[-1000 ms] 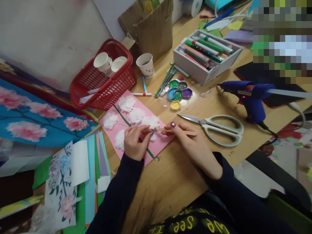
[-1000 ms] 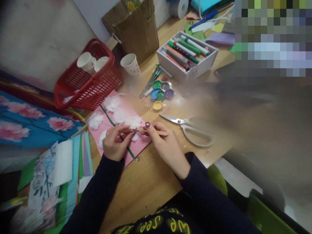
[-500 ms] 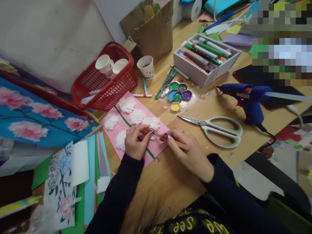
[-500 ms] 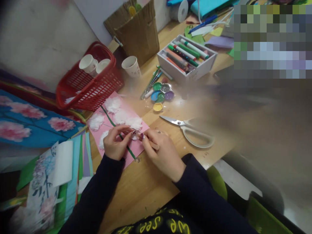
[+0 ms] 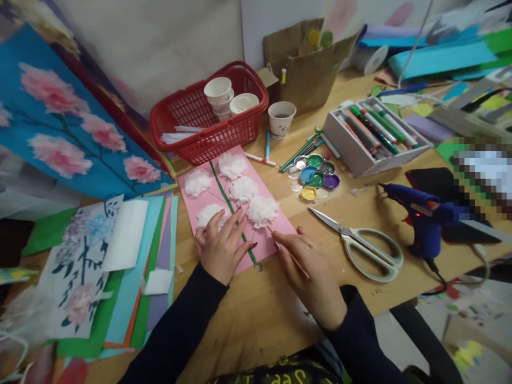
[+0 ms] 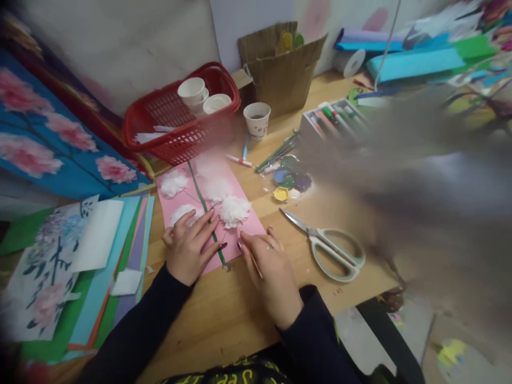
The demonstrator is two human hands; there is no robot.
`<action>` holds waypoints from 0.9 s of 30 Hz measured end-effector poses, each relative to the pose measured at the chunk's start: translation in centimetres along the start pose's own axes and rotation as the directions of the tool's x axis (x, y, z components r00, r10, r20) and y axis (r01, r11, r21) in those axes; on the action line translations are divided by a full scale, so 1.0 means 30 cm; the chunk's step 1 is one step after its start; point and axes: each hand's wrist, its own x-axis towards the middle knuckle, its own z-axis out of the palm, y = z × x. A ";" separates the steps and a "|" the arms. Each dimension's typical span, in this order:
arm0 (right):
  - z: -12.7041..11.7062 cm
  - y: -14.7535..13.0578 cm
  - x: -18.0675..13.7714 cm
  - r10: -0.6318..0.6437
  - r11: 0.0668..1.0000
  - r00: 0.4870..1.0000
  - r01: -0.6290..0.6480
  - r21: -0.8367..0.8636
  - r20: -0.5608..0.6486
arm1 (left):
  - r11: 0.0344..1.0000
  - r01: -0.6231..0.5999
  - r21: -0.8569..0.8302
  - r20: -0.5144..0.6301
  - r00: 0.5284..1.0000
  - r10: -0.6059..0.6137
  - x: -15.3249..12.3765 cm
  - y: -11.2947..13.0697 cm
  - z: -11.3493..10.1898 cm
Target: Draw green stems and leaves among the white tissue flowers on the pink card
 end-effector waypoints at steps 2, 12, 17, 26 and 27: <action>0.003 -0.004 -0.002 -0.022 0.999 1.000 0.022 -0.031 0.006 | 1.000 0.009 -0.001 0.011 1.000 -0.009 0.001 0.002 0.002; -0.011 -0.025 0.005 -0.157 0.941 0.965 0.211 -0.266 0.210 | 0.994 0.010 -0.110 0.017 1.000 -0.008 0.007 -0.012 0.006; -0.027 -0.033 0.040 -0.204 0.872 0.931 0.313 -0.376 0.302 | 0.992 0.035 -0.118 0.005 0.999 -0.035 0.008 -0.008 0.006; -0.037 -0.035 0.077 -0.233 0.817 0.892 0.395 -0.419 0.387 | 0.993 0.051 -0.108 0.085 0.996 -0.041 0.003 -0.012 0.015; -0.038 -0.033 0.078 -0.250 0.808 0.888 0.411 -0.422 0.386 | 0.992 0.063 -0.110 0.103 0.993 -0.052 0.002 -0.012 0.014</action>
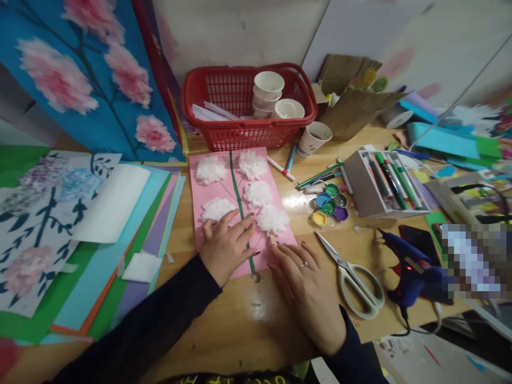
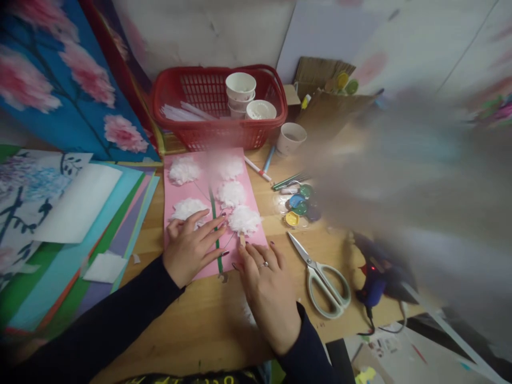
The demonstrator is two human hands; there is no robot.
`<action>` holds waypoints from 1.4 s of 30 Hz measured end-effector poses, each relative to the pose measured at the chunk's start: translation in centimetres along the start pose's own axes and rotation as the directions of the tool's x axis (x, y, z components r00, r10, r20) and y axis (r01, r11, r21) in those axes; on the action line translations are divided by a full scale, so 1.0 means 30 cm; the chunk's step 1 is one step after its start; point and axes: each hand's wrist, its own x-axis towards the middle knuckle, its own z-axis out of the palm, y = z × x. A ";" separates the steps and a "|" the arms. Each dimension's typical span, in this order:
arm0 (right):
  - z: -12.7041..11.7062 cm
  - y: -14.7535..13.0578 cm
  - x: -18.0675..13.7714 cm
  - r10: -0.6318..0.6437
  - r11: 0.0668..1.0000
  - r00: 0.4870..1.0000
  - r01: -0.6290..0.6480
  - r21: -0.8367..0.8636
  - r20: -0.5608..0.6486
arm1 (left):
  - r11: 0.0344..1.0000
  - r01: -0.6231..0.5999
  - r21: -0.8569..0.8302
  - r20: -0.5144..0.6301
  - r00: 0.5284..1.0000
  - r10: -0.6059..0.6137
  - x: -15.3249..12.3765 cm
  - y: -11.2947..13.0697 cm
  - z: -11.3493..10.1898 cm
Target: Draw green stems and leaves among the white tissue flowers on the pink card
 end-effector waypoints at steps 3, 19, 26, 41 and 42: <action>0.001 0.012 -0.007 -0.035 0.999 0.998 0.035 -0.001 -0.045 | 1.000 0.027 -0.012 0.028 0.999 -0.027 -0.002 0.002 -0.004; -0.055 0.053 -0.056 0.188 0.938 0.962 -0.115 0.328 -0.200 | 0.999 0.002 -0.052 -0.012 1.000 -0.002 -0.005 -0.015 0.008; -0.033 0.063 -0.050 -0.014 0.946 0.994 0.048 0.320 -0.108 | 0.999 -0.020 -0.049 -0.030 0.999 0.018 -0.023 -0.040 0.002; -0.184 0.144 -0.142 0.279 0.837 0.960 -0.231 0.496 -0.024 | 0.954 -0.299 0.003 -0.222 0.930 0.293 -0.054 0.090 0.046; -0.173 0.143 -0.125 0.356 0.800 0.934 -0.284 0.529 -0.037 | 0.955 -0.295 -0.009 -0.243 0.927 0.284 -0.055 0.092 0.036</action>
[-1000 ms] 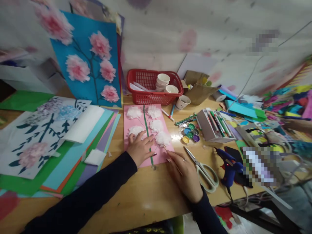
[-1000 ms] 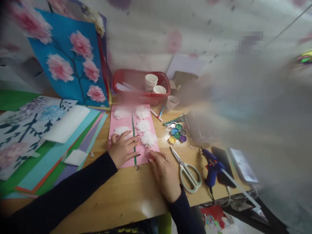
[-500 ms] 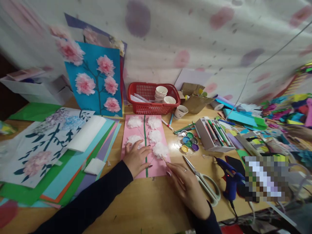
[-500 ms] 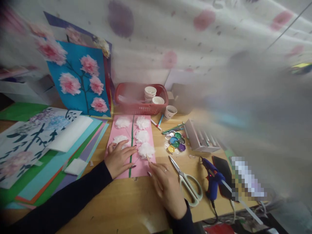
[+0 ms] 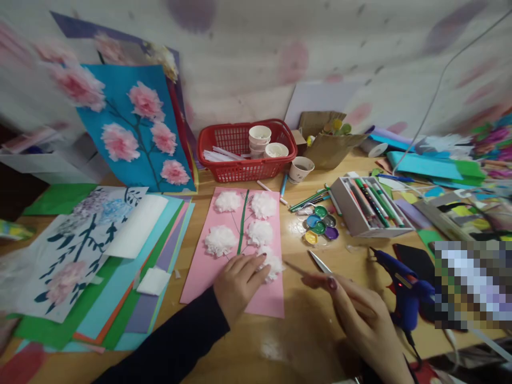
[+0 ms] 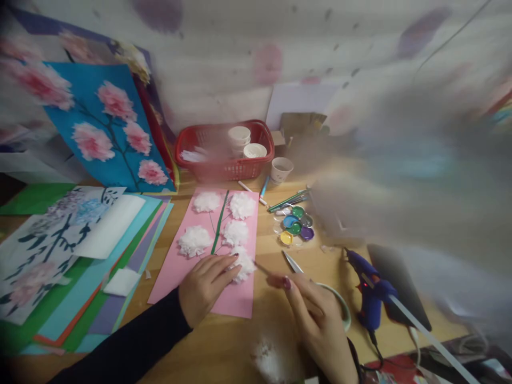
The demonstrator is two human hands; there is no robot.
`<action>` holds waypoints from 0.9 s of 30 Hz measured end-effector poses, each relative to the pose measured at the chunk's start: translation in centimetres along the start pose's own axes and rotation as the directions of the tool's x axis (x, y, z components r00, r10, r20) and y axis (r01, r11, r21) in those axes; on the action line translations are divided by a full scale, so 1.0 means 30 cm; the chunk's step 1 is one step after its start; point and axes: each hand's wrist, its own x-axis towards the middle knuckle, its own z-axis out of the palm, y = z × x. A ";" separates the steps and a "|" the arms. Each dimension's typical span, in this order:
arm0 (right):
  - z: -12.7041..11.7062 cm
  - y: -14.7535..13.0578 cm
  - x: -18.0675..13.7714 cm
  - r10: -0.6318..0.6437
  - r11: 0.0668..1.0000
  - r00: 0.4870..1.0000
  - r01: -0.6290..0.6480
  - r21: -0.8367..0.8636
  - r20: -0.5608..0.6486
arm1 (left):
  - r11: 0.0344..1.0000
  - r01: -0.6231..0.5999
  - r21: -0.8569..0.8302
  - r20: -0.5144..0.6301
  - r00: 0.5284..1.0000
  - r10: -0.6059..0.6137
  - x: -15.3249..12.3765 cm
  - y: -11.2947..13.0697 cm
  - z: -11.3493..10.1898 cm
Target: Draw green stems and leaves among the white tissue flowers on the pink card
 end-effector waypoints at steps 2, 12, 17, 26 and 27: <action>0.036 -0.004 0.045 0.089 0.994 0.992 -0.084 0.065 -0.090 | 0.999 0.013 -0.033 -0.030 0.999 -0.014 0.005 0.006 -0.015; 0.136 -0.005 0.188 0.327 0.864 0.937 -0.349 0.363 0.122 | 0.893 0.373 -0.251 0.062 0.927 -0.369 0.029 0.009 -0.019; 0.125 -0.001 0.182 0.336 0.865 0.926 -0.376 0.332 0.172 | 0.864 0.424 -0.270 0.163 0.905 -0.393 0.037 -0.004 -0.004; 0.107 0.014 0.149 0.307 0.920 0.950 -0.312 0.239 0.061 | 0.852 0.395 -0.344 0.163 0.919 -0.360 0.044 -0.010 -0.009; 0.102 0.021 0.137 0.323 0.921 0.946 -0.311 0.234 -0.017 | 0.853 0.392 -0.345 0.157 0.920 -0.359 0.045 -0.010 -0.008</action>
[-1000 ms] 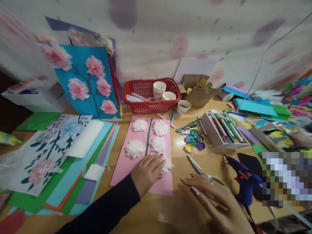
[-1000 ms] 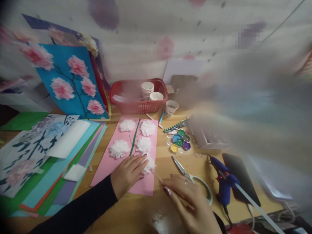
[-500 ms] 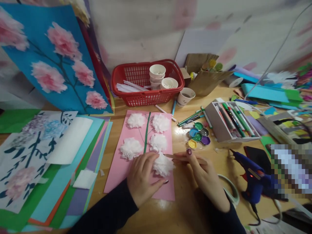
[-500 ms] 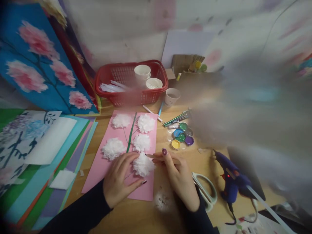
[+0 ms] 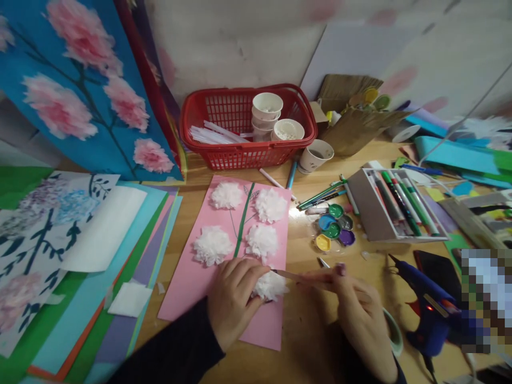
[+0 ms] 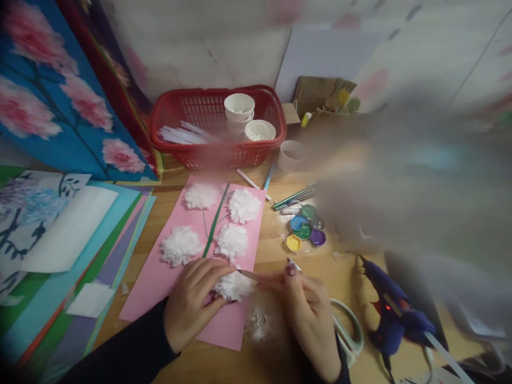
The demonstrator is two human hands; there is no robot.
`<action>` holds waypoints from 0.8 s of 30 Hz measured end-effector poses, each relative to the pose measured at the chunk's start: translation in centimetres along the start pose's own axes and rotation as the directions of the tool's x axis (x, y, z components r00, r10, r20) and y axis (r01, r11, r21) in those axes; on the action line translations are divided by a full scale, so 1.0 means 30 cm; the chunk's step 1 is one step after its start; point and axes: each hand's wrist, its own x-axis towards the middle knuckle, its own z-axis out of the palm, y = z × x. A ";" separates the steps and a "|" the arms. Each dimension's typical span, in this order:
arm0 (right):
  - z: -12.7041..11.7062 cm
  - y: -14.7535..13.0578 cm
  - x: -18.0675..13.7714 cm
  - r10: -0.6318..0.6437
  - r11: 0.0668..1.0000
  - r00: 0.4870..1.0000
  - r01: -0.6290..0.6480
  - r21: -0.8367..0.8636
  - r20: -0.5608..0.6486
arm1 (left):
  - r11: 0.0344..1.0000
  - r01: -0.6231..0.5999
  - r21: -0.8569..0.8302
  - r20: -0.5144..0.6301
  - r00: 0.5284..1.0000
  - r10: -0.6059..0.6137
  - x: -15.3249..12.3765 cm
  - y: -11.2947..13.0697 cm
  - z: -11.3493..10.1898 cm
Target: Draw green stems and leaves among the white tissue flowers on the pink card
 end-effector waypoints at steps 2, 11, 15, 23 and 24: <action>-0.015 0.016 -0.017 -0.029 0.999 0.989 0.027 -0.019 -0.143 | 1.000 -0.007 -0.003 -0.010 1.000 0.007 0.002 0.004 0.008; 0.031 0.021 -0.040 -0.457 0.813 0.887 0.447 -0.374 0.067 | 0.993 -0.025 0.115 -0.124 0.991 0.039 -0.027 0.047 -0.120; 0.069 0.048 -0.053 -0.519 0.794 0.854 0.461 -0.397 -0.048 | 0.895 0.258 0.364 -0.360 0.925 -0.120 -0.150 -0.046 -0.375; 0.054 0.088 -0.048 -0.491 0.752 0.871 0.436 -0.495 0.020 | 0.688 0.668 0.283 -0.407 0.733 -0.544 -0.324 -0.196 -0.455; 0.050 0.096 -0.049 -0.492 0.729 0.869 0.445 -0.519 0.055 | 0.681 0.676 0.282 -0.397 0.728 -0.559 -0.320 -0.200 -0.438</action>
